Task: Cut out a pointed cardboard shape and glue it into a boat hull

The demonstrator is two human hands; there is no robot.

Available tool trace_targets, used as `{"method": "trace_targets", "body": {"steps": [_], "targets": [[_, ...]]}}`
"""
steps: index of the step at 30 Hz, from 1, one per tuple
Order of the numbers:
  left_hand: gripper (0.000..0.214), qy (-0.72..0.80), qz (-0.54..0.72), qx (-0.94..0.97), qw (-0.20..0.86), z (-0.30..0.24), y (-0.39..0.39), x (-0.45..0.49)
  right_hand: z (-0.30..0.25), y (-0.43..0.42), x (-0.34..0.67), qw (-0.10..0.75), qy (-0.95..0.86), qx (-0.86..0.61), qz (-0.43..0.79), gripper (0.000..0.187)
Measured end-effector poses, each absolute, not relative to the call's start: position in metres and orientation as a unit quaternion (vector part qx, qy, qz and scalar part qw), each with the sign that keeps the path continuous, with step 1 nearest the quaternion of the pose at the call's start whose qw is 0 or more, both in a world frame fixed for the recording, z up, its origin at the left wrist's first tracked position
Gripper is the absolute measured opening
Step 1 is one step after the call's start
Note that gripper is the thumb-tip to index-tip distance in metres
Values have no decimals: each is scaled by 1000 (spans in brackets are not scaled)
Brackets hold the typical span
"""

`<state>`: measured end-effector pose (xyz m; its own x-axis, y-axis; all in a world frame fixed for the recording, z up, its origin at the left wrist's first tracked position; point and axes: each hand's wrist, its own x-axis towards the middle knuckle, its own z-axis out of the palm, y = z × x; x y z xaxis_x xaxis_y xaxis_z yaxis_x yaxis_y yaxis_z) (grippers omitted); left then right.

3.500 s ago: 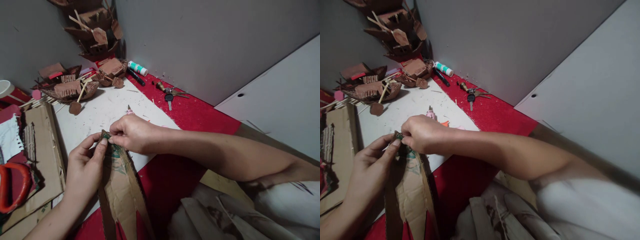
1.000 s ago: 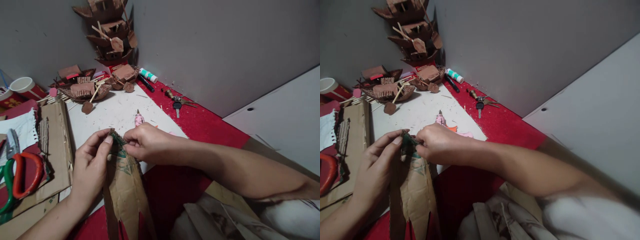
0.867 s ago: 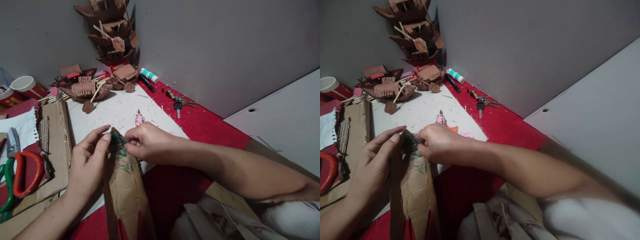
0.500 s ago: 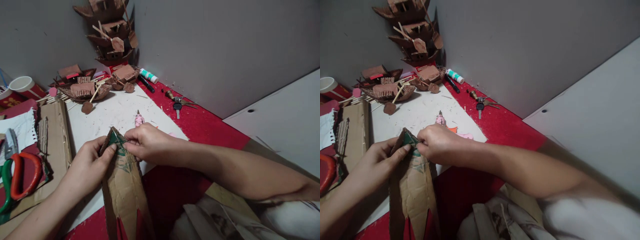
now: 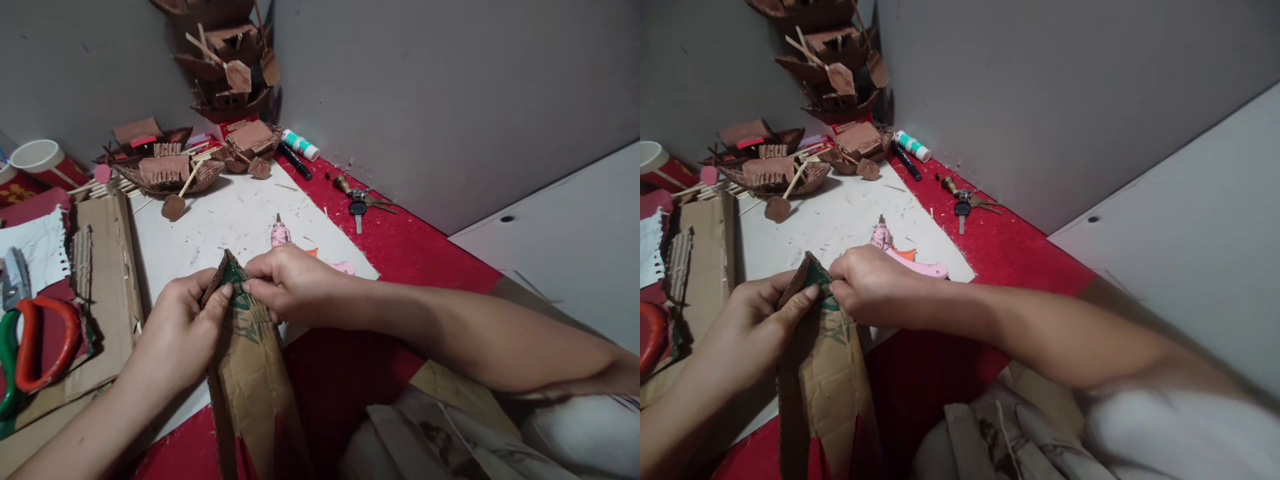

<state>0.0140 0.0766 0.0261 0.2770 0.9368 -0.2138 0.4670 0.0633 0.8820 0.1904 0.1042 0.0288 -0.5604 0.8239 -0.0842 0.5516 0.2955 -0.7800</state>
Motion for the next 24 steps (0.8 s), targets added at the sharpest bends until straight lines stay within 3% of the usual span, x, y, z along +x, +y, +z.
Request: {"method": "trace_targets", "body": {"steps": [6, 10, 16, 24], "targets": [[29, 550, 239, 647, 472, 24, 80, 10, 32, 104, 192, 156, -784, -436, 415, 26], [28, 561, 262, 663, 420, 29, 78, 11, 31, 104, 195, 202, -769, -423, 434, 26], [24, 578, 279, 663, 385, 37, 71, 16, 25, 101, 195, 276, -789, -416, 359, 18], [19, 580, 265, 662, 394, 39, 66, 18, 31, 95, 199, 282, -804, -431, 297, 23]]}}
